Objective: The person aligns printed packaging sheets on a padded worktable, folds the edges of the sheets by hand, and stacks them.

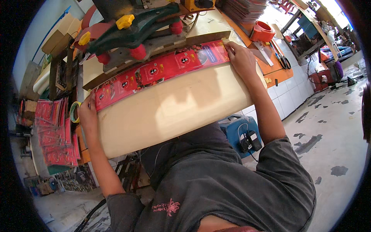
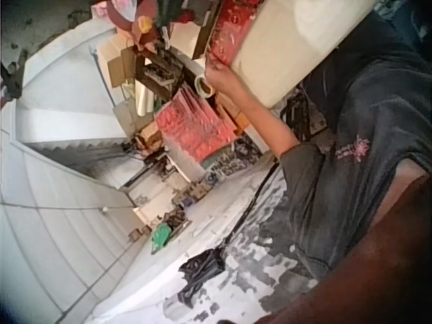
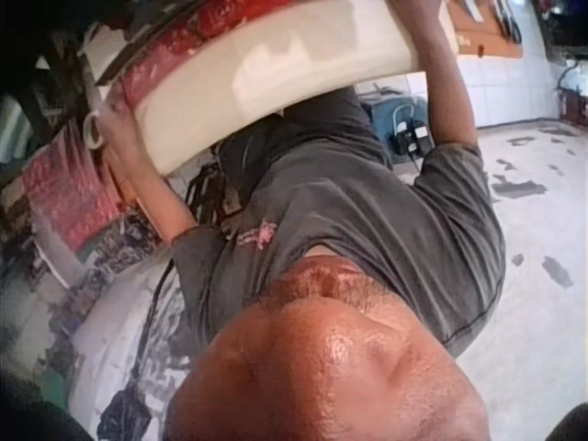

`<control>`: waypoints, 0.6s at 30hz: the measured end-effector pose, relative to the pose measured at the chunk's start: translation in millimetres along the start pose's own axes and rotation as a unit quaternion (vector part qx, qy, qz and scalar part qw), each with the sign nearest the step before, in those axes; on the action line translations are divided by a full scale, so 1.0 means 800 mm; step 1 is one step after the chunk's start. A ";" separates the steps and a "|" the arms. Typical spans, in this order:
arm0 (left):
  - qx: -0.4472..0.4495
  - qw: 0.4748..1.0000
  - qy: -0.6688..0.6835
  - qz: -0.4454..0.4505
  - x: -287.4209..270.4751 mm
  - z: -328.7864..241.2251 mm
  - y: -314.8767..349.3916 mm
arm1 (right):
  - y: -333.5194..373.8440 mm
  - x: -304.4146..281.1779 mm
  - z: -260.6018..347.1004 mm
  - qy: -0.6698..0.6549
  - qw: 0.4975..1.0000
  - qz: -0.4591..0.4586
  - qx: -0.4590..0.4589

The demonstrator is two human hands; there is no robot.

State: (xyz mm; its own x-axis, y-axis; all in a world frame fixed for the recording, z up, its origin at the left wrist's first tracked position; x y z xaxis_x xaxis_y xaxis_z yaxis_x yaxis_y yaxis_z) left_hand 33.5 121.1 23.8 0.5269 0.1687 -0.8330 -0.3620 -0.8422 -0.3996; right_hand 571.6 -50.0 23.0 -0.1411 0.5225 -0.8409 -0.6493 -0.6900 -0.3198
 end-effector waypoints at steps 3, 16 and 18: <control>-0.001 1.000 -0.003 -0.007 -0.005 0.009 0.006 | -0.001 0.005 0.007 -0.009 1.000 0.019 0.014; 0.007 0.994 -0.048 -0.101 -0.006 0.009 0.015 | -0.013 0.017 -0.017 0.016 0.997 0.066 0.040; 0.008 0.994 -0.042 -0.101 -0.004 0.016 0.014 | -0.010 0.013 -0.011 -0.006 0.999 0.035 -0.007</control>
State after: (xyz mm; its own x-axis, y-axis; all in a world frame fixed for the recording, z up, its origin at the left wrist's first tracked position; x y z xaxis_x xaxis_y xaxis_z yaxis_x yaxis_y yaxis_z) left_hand 17.3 117.6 17.2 0.5239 0.3769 -0.7639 -0.2682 -0.7782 -0.5679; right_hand 581.9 -43.3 12.7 -0.1952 0.4793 -0.8557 -0.6271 -0.7318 -0.2668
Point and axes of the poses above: each hand's wrist, its own y-axis away from the middle knuckle, its own x-axis out of the palm, z = x × y, the point moved 7 cm from there along -y, towards the middle knuckle, and after that the axes turned 15 degrees about x, right-handed, at the moved point
